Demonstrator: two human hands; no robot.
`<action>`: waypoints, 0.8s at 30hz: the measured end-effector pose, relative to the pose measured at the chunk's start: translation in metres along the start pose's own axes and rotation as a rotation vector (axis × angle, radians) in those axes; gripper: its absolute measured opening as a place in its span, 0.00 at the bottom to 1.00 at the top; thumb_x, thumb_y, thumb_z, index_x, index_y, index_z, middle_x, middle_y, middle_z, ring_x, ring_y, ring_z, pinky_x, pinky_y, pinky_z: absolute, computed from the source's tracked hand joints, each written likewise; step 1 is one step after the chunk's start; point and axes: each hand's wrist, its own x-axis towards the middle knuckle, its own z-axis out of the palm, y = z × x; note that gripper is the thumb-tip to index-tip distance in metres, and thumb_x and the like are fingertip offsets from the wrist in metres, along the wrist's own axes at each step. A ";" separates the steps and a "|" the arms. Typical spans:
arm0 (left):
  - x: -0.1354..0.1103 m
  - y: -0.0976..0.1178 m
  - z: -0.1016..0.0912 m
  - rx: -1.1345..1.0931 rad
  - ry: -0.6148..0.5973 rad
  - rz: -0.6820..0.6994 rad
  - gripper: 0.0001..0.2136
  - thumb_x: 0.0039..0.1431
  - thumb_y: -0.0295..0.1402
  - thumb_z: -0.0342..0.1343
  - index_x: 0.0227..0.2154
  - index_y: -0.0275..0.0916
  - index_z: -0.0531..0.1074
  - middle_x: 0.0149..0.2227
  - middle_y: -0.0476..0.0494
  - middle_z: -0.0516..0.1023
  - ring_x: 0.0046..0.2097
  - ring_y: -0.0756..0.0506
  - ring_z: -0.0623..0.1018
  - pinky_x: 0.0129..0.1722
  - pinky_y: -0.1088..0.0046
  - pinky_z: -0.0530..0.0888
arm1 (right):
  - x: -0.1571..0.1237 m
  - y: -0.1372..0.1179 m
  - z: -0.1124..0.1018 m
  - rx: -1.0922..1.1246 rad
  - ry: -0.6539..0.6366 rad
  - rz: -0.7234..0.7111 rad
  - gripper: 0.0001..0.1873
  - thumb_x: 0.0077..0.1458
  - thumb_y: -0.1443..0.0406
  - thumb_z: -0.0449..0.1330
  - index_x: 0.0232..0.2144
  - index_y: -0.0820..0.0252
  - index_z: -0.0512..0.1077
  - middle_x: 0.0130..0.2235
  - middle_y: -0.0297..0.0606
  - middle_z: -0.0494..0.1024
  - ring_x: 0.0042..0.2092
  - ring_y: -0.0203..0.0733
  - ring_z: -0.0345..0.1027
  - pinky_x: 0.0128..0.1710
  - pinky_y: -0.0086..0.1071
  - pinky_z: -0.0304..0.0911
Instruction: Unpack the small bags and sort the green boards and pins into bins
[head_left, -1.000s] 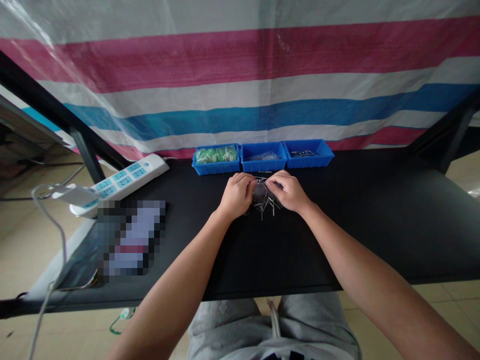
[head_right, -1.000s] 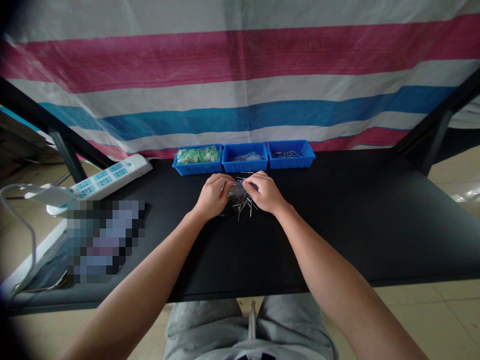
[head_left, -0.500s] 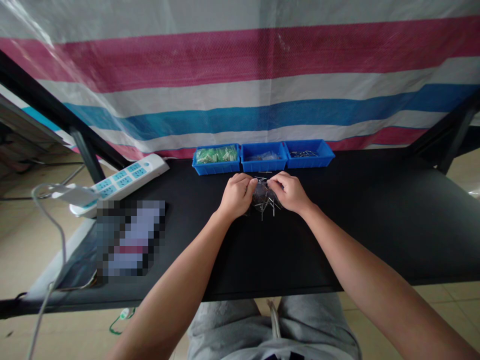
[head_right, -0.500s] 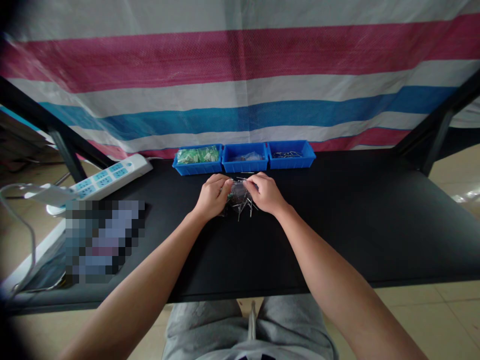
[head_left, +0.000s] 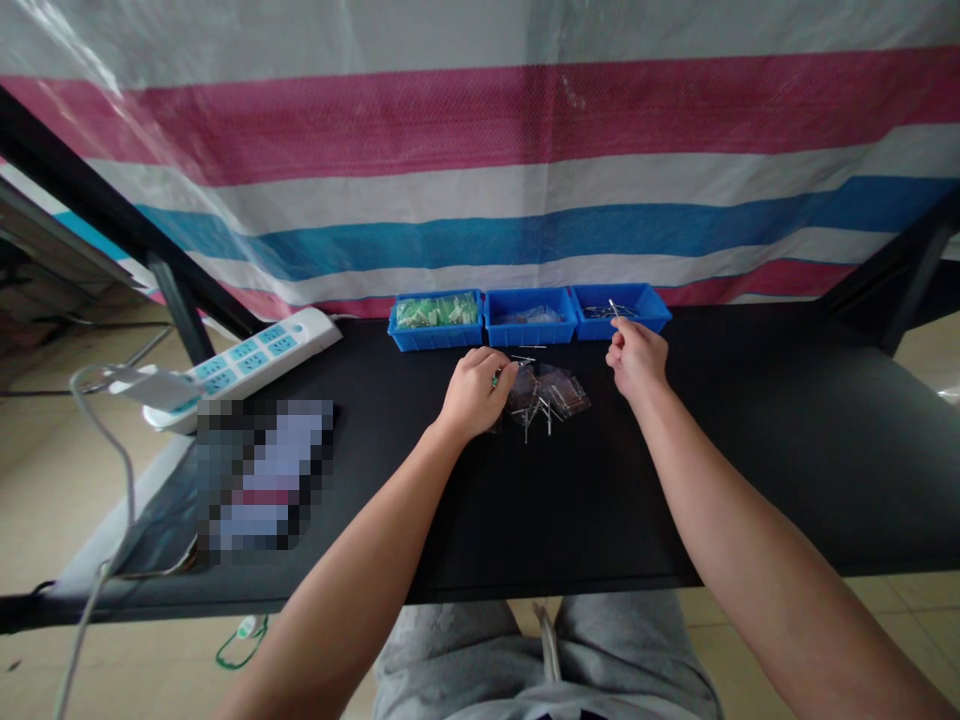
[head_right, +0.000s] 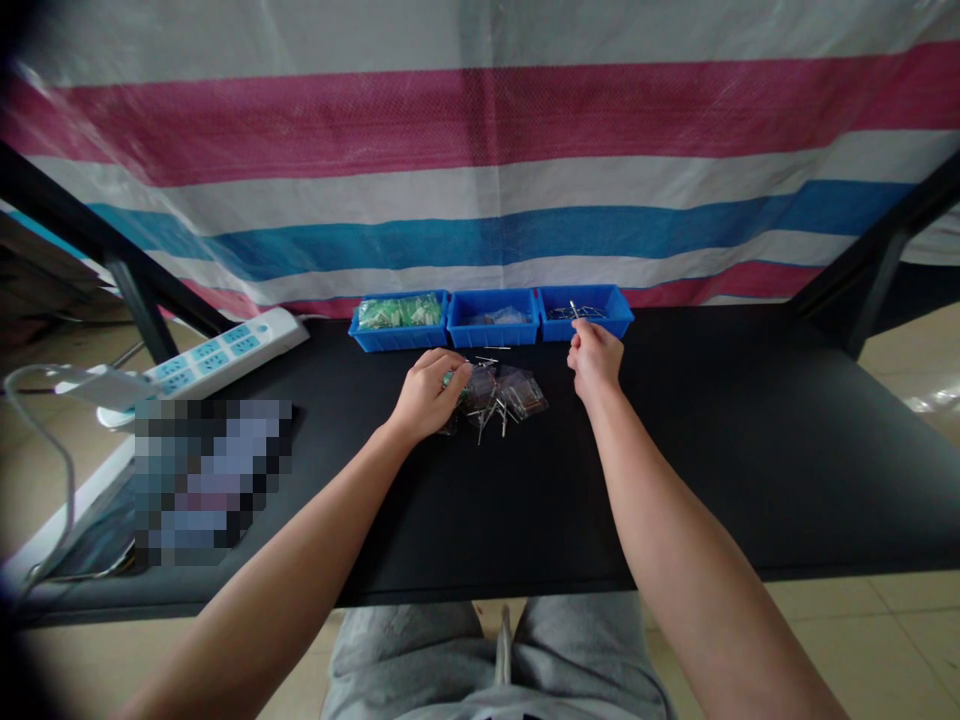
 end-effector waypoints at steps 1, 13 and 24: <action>0.000 0.000 0.000 0.005 -0.002 -0.003 0.13 0.65 0.36 0.47 0.30 0.37 0.72 0.35 0.41 0.78 0.40 0.44 0.75 0.43 0.66 0.71 | 0.003 -0.002 -0.002 0.028 0.024 0.012 0.07 0.45 0.66 0.62 0.22 0.61 0.67 0.16 0.24 0.61 0.14 0.24 0.47 0.12 0.22 0.39; 0.000 -0.007 0.001 0.106 -0.049 -0.073 0.10 0.61 0.31 0.49 0.39 0.37 0.74 0.40 0.41 0.78 0.44 0.42 0.75 0.47 0.63 0.72 | -0.005 -0.003 -0.005 -0.081 -0.118 -0.132 0.12 0.46 0.63 0.61 0.36 0.59 0.73 0.17 0.24 0.66 0.15 0.27 0.51 0.15 0.23 0.44; -0.002 -0.006 0.002 0.175 -0.148 -0.110 0.14 0.57 0.38 0.56 0.43 0.37 0.76 0.45 0.40 0.77 0.47 0.39 0.74 0.51 0.57 0.70 | -0.052 0.018 0.013 -0.908 -0.609 -0.727 0.07 0.50 0.67 0.59 0.31 0.59 0.77 0.29 0.39 0.78 0.33 0.44 0.71 0.36 0.36 0.65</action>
